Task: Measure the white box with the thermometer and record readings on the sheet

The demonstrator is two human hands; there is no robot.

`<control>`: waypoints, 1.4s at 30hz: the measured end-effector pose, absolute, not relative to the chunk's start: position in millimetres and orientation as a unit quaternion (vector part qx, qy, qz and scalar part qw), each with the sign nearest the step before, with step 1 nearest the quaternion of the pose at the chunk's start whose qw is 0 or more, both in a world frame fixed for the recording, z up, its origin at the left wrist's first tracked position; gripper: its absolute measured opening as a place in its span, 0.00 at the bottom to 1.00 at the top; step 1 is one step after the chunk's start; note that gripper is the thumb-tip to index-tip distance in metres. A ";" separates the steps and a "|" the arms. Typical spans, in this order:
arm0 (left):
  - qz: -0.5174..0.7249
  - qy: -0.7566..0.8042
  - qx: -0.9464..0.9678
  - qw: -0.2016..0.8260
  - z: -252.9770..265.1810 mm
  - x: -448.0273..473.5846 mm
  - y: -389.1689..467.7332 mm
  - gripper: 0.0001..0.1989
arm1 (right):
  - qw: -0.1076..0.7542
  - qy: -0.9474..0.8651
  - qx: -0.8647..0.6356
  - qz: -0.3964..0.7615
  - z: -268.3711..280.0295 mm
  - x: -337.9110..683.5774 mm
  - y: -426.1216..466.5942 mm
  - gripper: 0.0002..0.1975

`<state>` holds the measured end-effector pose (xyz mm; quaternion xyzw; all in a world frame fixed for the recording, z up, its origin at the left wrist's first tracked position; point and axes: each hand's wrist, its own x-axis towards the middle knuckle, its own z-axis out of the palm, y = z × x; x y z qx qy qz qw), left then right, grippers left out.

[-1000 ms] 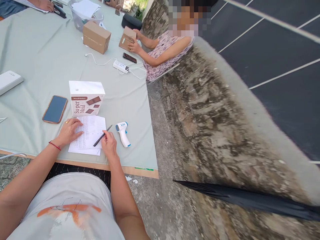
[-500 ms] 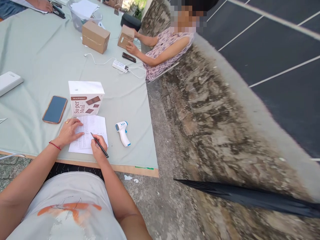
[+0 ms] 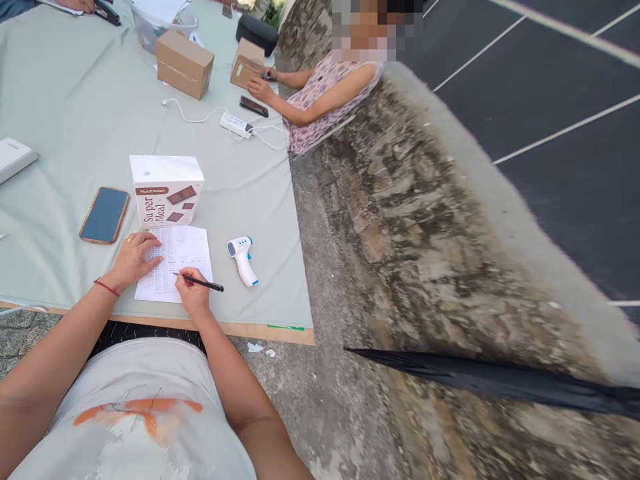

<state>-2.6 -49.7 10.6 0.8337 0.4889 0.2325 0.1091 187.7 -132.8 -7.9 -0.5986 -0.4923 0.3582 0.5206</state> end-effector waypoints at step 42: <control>0.242 0.484 0.835 0.101 5.9 -4.1 -46.8 0.15 | 0.499 -0.538 -0.589 0.337 -12.7 188.2 -131.5 0.11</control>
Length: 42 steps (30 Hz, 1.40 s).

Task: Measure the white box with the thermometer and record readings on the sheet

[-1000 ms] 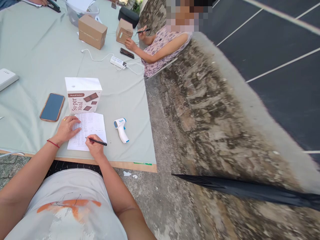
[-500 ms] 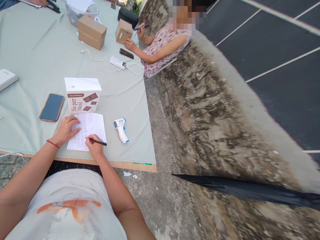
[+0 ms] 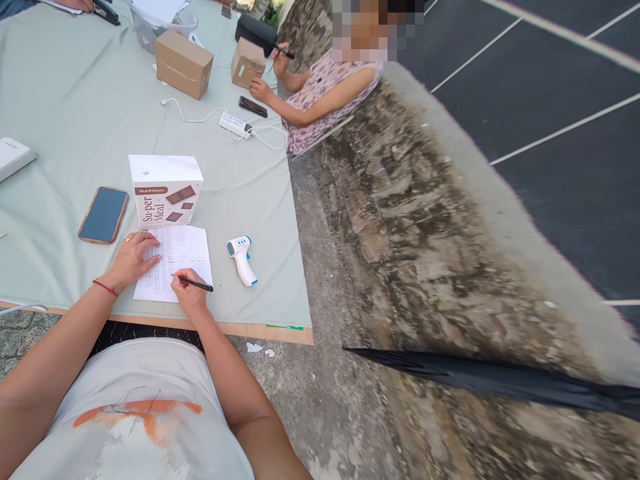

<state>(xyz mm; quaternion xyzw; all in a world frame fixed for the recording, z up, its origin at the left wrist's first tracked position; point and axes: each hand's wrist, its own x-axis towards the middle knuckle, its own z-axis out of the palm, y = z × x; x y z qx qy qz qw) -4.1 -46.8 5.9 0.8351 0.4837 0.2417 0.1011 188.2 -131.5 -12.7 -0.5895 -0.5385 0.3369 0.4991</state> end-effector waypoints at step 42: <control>0.244 0.482 0.835 0.101 6.4 -4.9 -47.2 0.15 | 0.538 -0.521 -0.575 0.329 -14.1 187.2 -131.9 0.13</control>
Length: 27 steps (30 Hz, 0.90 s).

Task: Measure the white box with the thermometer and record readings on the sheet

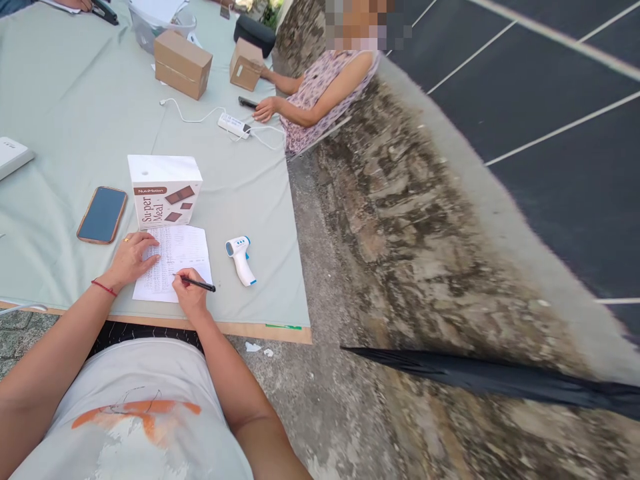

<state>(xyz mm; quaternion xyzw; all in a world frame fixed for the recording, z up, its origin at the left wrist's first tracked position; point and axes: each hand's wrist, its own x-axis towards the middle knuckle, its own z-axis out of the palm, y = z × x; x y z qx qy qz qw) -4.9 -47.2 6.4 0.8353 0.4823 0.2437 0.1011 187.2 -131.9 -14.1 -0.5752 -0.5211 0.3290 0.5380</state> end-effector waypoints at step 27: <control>0.240 0.479 0.837 0.112 5.8 -5.2 -46.3 0.16 | 0.528 -0.527 -0.573 0.341 -14.4 189.3 -133.0 0.12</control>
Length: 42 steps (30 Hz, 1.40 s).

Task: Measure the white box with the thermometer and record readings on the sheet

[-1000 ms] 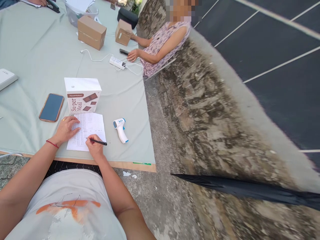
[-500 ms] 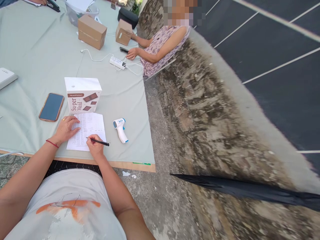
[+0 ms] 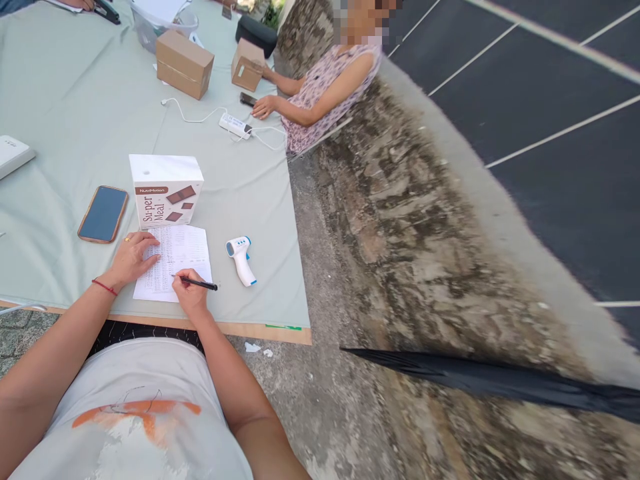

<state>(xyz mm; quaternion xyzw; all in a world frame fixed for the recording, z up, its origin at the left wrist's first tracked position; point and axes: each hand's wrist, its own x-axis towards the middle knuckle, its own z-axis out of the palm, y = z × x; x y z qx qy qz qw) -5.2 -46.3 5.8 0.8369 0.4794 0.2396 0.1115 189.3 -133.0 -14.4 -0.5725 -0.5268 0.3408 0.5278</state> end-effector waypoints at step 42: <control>0.245 0.487 0.830 0.119 7.8 -4.0 -48.0 0.15 | 0.537 -0.506 -0.588 0.330 -15.4 190.4 -132.1 0.12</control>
